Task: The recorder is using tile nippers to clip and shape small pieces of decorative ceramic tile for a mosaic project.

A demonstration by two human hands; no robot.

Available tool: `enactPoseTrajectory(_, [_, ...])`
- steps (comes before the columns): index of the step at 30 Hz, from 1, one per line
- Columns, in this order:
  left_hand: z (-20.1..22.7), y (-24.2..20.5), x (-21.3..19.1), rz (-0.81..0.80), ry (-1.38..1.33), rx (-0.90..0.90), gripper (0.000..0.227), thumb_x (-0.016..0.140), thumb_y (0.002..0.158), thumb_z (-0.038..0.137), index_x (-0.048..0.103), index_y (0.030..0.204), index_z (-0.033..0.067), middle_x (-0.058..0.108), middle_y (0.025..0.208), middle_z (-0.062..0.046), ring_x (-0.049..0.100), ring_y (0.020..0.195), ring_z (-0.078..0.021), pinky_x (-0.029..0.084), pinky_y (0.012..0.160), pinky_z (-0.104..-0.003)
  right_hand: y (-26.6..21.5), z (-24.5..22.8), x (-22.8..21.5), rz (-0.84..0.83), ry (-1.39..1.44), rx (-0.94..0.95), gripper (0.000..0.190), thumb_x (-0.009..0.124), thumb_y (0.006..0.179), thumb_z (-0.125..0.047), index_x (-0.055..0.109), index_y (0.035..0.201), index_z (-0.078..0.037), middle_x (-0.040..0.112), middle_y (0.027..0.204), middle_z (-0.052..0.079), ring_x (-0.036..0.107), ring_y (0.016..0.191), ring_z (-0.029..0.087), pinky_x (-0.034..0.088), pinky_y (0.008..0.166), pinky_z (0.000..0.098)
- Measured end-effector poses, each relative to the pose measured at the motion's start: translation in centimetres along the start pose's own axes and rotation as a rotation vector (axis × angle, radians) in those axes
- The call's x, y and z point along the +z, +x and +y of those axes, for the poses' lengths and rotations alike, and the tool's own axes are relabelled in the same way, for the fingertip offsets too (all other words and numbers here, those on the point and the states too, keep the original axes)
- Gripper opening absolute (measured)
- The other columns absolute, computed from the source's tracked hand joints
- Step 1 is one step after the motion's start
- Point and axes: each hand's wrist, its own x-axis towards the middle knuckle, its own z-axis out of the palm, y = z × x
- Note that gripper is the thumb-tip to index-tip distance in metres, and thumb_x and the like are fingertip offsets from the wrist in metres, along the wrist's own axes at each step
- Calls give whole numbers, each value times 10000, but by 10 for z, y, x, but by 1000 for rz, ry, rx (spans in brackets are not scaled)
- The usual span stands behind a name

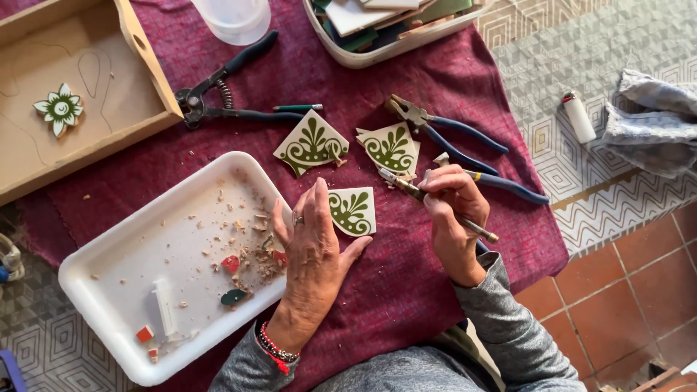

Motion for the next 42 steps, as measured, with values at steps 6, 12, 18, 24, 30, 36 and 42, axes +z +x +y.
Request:
enactPoseTrajectory(6, [0,2,1,48,46,42,1113,871,739,432,281,1537,-71,573,1350,-274,584,1250,-380,138,1172,-679,-3,6,-3,-21,-50,-7,108,642,841,-83,632,857,23,607,850,181,578,839,216,505,875,379])
enactPoseTrajectory(12, [0,1,5,56,48,55,1029,819,801,436,291,1527,-69,570,1384,-258,615,1250,-345,140,1187,-680,-3,5,-2,-53,-6,-9,108,641,814,-67,636,860,30,612,855,177,582,818,206,503,793,344])
enactPoseTrajectory(18, [1,2,7,43,-48,50,970,821,816,319,278,1524,-61,527,1432,-288,651,1197,-354,122,1178,-717,-2,2,-1,-73,16,-22,112,662,811,-71,648,858,30,622,869,186,603,827,215,514,773,336])
enactPoseTrajectory(24, [1,1,10,63,54,45,1058,856,769,428,288,1526,-44,524,1428,-284,609,1248,-386,119,1164,-741,-2,9,2,15,41,7,239,550,937,-190,641,865,18,619,826,190,589,779,203,511,689,317])
enactPoseTrajectory(30, [6,5,10,80,254,54,1066,817,771,565,355,1515,-43,583,1310,-228,598,1220,-350,184,1160,-716,-3,11,1,58,143,69,291,483,1022,-197,593,936,57,607,797,217,610,736,217,551,573,329])
enactPoseTrajectory(36, [4,6,13,58,185,92,895,737,817,286,322,1544,-32,586,1355,-236,589,1237,-343,179,1161,-696,-2,10,5,72,143,43,297,470,1049,-200,575,965,65,599,745,233,596,618,222,536,522,302])
enactPoseTrajectory(42, [-9,7,1,-75,-144,72,1029,633,714,-73,148,1618,0,626,1397,-204,600,1268,-327,86,1187,-665,-3,4,10,78,147,46,392,465,1075,-288,595,963,64,614,745,234,608,574,213,532,503,291])
